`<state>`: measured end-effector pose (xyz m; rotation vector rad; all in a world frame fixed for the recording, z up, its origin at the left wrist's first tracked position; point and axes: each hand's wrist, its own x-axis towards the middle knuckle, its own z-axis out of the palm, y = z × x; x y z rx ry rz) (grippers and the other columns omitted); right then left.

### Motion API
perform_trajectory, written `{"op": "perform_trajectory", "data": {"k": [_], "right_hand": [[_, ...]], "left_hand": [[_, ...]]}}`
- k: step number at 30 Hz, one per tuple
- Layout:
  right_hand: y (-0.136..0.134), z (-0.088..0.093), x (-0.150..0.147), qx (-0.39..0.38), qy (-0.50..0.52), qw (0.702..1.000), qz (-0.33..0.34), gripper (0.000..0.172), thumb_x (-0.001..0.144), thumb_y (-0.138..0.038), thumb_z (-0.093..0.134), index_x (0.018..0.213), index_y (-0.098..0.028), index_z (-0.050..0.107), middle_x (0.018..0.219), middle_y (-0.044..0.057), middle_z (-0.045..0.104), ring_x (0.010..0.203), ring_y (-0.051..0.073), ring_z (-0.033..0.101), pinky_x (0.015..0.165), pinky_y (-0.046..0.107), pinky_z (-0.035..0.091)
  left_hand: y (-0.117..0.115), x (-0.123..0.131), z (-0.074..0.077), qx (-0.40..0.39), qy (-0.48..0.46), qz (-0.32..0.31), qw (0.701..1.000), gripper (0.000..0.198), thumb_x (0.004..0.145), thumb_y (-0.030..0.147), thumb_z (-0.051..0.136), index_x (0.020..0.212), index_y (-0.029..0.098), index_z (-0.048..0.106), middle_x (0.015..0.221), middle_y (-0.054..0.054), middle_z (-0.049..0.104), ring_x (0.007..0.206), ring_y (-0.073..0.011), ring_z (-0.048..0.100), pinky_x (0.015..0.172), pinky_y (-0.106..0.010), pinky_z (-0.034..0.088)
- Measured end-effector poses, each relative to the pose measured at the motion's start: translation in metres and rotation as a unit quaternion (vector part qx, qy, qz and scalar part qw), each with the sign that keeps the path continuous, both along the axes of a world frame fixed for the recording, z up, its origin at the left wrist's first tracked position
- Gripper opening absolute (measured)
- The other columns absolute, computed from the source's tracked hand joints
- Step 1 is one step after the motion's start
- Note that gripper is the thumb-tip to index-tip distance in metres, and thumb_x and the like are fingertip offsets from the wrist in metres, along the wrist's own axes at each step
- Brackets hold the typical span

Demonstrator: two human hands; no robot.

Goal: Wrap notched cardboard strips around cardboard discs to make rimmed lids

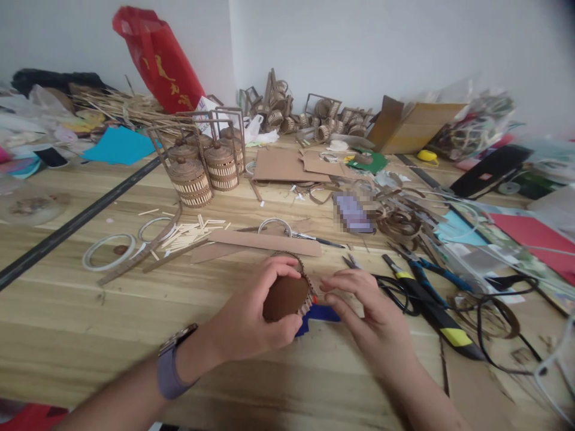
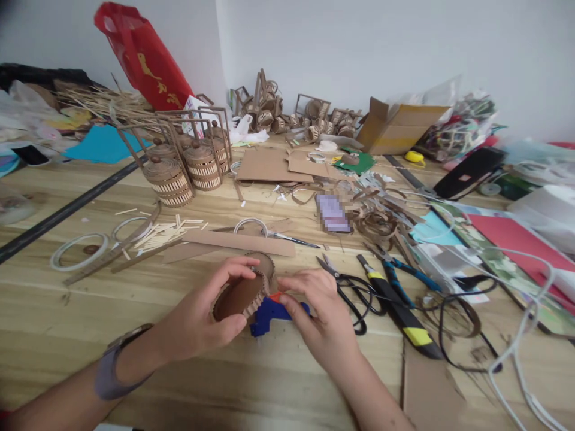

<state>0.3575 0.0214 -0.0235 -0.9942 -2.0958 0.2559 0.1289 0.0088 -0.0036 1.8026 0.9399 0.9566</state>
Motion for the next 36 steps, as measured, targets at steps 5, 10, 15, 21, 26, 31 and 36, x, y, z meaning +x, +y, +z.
{"op": "perform_trajectory", "data": {"k": [5,10,15,21,26,31,36], "right_hand": [[-0.005,0.01,-0.007,0.045,0.04,0.997,0.041,0.017,0.09,-0.015,0.065,0.101,-0.027,0.067,0.08,-0.002,0.073,0.076,0.016,0.064,0.074,0.033,0.047],[-0.006,0.011,-0.007,0.05,0.039,0.997,0.054,0.012,0.09,-0.017,0.065,0.099,-0.025,0.067,0.079,-0.001,0.071,0.077,0.016,0.062,0.074,0.034,0.046],[-0.005,0.01,-0.006,0.053,0.03,0.995,0.08,0.01,0.089,-0.017,0.067,0.097,-0.024,0.066,0.079,-0.001,0.072,0.078,0.017,0.062,0.077,0.036,0.045],[-0.004,0.007,-0.006,0.064,-0.006,0.992,0.108,0.016,0.089,-0.012,0.063,0.098,-0.024,0.063,0.082,0.001,0.072,0.078,0.017,0.064,0.077,0.037,0.045],[0.0,0.004,-0.004,0.061,0.001,0.991,0.121,0.019,0.086,-0.008,0.06,0.095,-0.025,0.062,0.081,0.001,0.072,0.074,0.017,0.066,0.071,0.034,0.049],[0.005,0.001,0.001,0.064,-0.038,0.996,0.044,0.013,0.088,-0.017,0.06,0.082,-0.026,0.054,0.072,-0.001,0.069,0.067,0.018,0.065,0.07,0.034,0.049],[0.01,-0.015,0.017,0.113,-0.108,0.988,-0.009,0.004,0.09,-0.026,0.055,0.086,-0.028,0.054,0.072,0.0,0.067,0.068,0.021,0.066,0.078,0.037,0.05]], "left_hand": [[-0.003,0.003,-0.004,-0.018,0.018,-0.019,0.999,0.04,0.074,0.017,0.064,0.111,0.023,0.048,0.135,-0.01,0.049,0.127,-0.0281,0.048,0.104,-0.042,0.039],[-0.004,0.004,-0.003,0.006,0.023,-0.03,0.999,0.026,0.074,0.016,0.063,0.096,0.022,0.051,0.125,-0.009,0.054,0.122,-0.0268,0.051,0.102,-0.04,0.04],[-0.006,0.002,0.001,0.017,0.046,-0.044,0.998,0.018,0.073,0.016,0.065,0.087,0.021,0.056,0.119,-0.008,0.054,0.113,-0.0253,0.056,0.097,-0.038,0.045],[-0.005,0.002,0.007,0.031,0.1,-0.05,0.993,0.012,0.072,0.016,0.064,0.082,0.02,0.058,0.112,-0.007,0.054,0.111,-0.0252,0.056,0.094,-0.037,0.047],[0.004,0.006,0.018,0.189,0.222,-0.057,0.955,0.01,0.075,0.02,0.067,0.083,0.018,0.062,0.114,-0.011,0.056,0.11,-0.0276,0.055,0.095,-0.041,0.047],[0.008,0.015,0.034,0.387,0.393,-0.061,0.832,0.013,0.087,0.025,0.061,0.096,0.015,0.064,0.111,-0.014,0.058,0.106,-0.0328,0.054,0.086,-0.047,0.049],[0.009,0.026,0.039,0.52,0.416,-0.025,0.745,0.029,0.097,0.01,0.041,0.099,0.015,0.07,0.112,-0.011,0.064,0.093,-0.027,0.062,0.075,-0.041,0.046]]}}
